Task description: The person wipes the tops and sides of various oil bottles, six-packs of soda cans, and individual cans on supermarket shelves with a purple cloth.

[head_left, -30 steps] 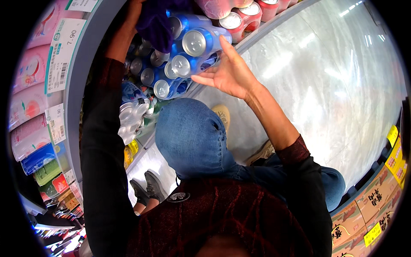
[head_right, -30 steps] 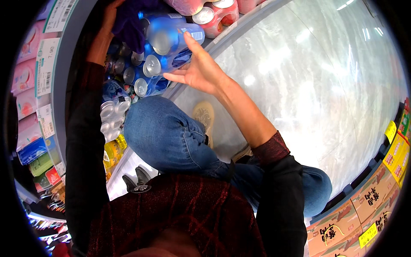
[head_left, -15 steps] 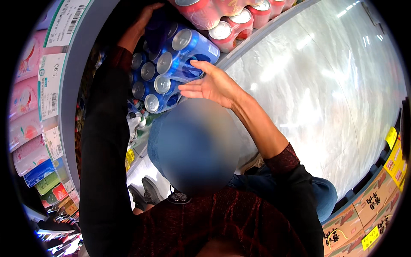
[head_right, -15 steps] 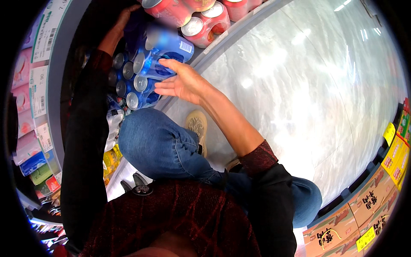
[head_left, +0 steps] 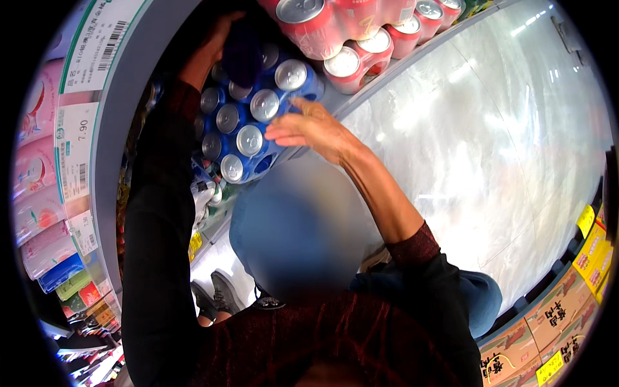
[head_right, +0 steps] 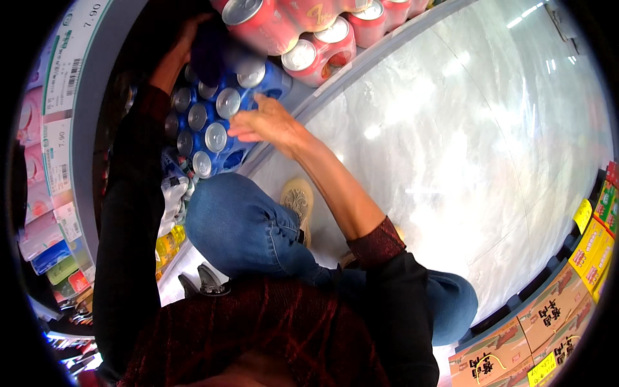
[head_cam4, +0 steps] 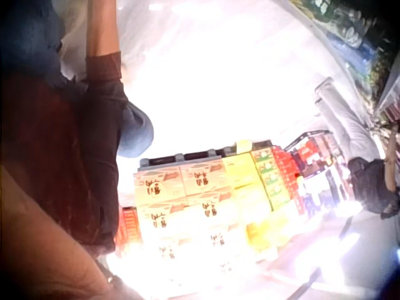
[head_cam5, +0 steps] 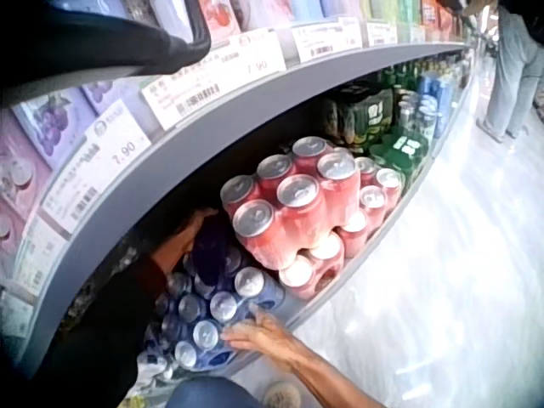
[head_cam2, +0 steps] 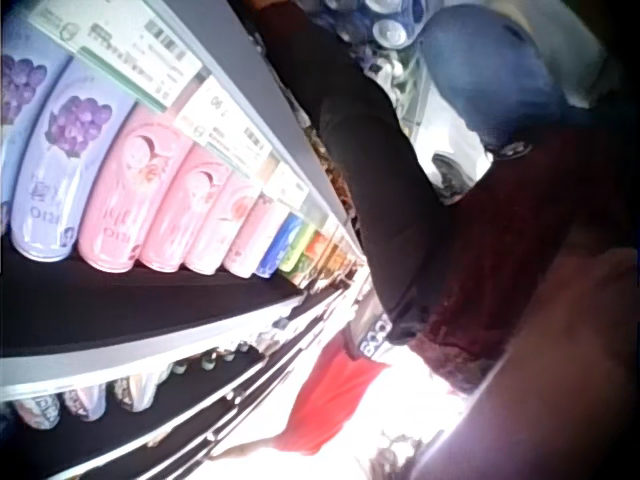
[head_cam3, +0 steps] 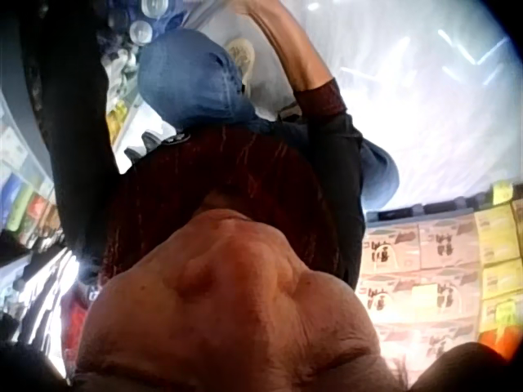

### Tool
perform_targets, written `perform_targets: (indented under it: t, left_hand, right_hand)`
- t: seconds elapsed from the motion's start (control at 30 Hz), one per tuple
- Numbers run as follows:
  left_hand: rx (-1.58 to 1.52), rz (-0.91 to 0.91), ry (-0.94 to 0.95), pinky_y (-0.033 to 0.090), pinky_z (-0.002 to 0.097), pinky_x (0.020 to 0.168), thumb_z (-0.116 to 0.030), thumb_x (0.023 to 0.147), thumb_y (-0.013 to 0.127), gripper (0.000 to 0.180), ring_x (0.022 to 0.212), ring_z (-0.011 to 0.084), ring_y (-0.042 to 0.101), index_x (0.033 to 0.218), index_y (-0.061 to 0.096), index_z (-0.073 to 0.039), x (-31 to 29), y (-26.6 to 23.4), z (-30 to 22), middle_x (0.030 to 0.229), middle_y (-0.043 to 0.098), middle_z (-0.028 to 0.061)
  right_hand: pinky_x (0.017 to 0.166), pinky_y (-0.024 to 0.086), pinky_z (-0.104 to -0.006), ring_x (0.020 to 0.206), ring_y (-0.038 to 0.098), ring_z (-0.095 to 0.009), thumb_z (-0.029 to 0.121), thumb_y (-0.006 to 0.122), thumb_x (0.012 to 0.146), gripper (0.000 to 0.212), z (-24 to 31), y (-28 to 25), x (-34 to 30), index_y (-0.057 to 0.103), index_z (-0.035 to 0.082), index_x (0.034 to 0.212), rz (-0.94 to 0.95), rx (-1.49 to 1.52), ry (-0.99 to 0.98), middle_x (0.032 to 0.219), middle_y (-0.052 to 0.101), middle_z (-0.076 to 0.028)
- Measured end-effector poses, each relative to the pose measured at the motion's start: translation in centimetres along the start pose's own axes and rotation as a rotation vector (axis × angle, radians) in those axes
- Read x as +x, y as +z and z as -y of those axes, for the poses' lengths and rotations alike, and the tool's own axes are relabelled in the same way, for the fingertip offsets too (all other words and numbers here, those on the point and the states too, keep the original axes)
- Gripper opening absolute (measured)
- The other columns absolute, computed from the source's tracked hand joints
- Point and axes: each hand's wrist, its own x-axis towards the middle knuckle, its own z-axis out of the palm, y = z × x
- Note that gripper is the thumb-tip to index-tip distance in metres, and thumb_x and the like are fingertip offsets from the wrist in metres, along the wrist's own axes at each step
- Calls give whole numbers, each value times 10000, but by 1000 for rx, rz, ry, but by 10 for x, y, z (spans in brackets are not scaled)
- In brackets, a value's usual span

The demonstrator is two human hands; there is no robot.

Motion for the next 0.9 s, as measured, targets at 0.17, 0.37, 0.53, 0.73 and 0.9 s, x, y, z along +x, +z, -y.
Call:
perform_targets:
  t: [0.17, 0.37, 0.53, 0.73, 0.9]
  left_hand:
    - [9, 54, -66, 534, 364, 889, -241, 917, 537, 369, 975, 232, 656, 1197, 602, -9, -61, 42, -26, 1114, 662, 140]
    - [173, -26, 262, 509, 368, 914, -292, 912, 525, 391, 995, 224, 634, 1195, 615, -37, 4, -16, 12, 1129, 653, 122]
    - [224, -142, 455, 460, 330, 935, -305, 887, 560, 378, 1033, 196, 597, 1167, 641, -64, -11, 24, -9, 1127, 647, 87]
    - [200, 82, 529, 464, 306, 932, -241, 835, 608, 386, 1016, 182, 604, 1171, 630, -53, -64, 6, -33, 1114, 648, 77]
    - [-11, 324, 387, 492, 290, 894, -172, 816, 609, 376, 972, 162, 624, 1168, 621, -37, -68, 25, -28, 1081, 659, 70]
  right_hand:
    - [893, 531, -337, 1025, 650, -263, 124, 565, 873, 844, 3, -6, -15, 8, -181, 1428, 19, -110, 25, 1151, 615, -235]
    - [732, 549, -284, 809, 689, -171, 261, 617, 907, 328, 48, -33, -40, 647, -33, 1049, 72, -539, 2, 934, 690, -118]
    - [812, 514, -291, 899, 662, -143, 350, 610, 918, 385, 128, -88, -85, 661, 7, 1085, -367, -644, -262, 982, 694, -94]
    - [1027, 392, -376, 1253, 488, -287, 517, 661, 813, 815, 187, -100, -34, 438, -30, 1375, -722, -901, -728, 1349, 505, -198]
    - [888, 437, -376, 1094, 544, -244, 440, 618, 857, 683, 194, -101, -8, 453, 36, 1383, -596, -708, -635, 1253, 559, -129]
